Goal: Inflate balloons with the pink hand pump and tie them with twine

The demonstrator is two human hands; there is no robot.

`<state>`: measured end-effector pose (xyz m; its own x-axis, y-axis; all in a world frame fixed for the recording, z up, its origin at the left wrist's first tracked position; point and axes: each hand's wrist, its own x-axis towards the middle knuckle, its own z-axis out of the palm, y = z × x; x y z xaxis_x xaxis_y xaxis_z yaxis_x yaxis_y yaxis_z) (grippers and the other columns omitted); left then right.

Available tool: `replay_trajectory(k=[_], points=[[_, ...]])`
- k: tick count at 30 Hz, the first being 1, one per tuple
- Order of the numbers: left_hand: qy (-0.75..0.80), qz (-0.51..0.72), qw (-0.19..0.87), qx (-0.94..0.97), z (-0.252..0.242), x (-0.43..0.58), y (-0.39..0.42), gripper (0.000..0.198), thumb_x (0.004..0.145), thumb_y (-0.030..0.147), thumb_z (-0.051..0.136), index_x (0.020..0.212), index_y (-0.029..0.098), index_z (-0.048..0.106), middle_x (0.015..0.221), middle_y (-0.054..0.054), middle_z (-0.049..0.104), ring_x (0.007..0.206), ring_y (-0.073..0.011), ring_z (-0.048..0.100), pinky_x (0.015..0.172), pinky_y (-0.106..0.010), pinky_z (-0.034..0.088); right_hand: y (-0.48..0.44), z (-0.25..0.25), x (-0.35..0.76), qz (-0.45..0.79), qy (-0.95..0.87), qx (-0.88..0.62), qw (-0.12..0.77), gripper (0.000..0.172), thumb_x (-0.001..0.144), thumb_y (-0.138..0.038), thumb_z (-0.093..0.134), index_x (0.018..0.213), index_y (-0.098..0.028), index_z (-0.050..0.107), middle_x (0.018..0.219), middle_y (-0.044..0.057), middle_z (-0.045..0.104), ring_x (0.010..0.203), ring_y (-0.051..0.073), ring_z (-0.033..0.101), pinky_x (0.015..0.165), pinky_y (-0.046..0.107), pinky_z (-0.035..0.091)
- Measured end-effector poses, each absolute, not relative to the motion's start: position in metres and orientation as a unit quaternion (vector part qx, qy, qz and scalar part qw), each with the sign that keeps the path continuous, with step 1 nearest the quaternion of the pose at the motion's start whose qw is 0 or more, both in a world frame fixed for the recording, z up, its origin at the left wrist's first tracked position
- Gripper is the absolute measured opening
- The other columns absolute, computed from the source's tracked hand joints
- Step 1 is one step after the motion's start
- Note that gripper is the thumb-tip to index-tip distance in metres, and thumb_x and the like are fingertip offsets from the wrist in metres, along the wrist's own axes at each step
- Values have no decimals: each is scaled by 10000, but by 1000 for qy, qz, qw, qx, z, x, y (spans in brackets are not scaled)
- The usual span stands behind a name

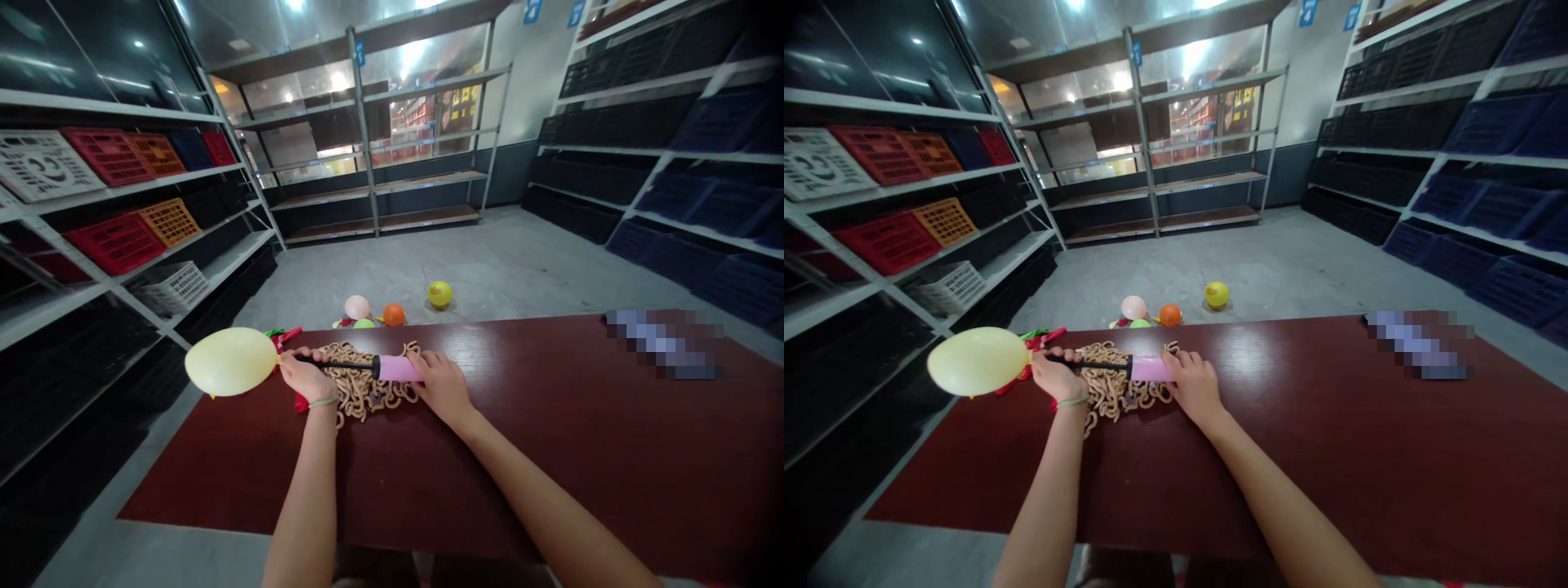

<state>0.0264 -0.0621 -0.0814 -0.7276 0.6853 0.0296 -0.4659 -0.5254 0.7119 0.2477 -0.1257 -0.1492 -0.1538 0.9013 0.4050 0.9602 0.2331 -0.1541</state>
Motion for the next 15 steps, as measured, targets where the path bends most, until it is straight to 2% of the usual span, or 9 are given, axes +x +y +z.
replay_trajectory(k=[4, 11, 15], points=[[364, 853, 334, 172, -86, 47, -65, 119, 800, 284, 474, 767, 222, 378, 605, 74, 414, 434, -66, 399, 456, -222, 340, -126, -151, 246, -73, -727, -646, 222, 538, 807, -294, 678, 1316, -277, 507, 1159, 82, 612, 1045, 258, 488, 802, 346, 347], [375, 791, 426, 232, -109, 107, -74, 236, 839, 404, 486, 725, 213, 410, 559, 61, 457, 437, -84, 458, 489, -235, 406, -127, -151, 247, -68, -714, -653, 245, 543, 808, -295, 673, 1321, -279, 495, 1115, 75, 621, 1027, 257, 500, 791, 337, 348], [379, 806, 394, 228, -89, 74, -73, 164, 830, 328, 472, 728, 214, 411, 568, 62, 433, 421, -77, 430, 444, -225, 362, -130, -148, 243, -65, -757, -613, 217, 532, 813, -324, 675, 1310, -255, 498, 1137, 73, 628, 996, 239, 523, 756, 327, 371]])
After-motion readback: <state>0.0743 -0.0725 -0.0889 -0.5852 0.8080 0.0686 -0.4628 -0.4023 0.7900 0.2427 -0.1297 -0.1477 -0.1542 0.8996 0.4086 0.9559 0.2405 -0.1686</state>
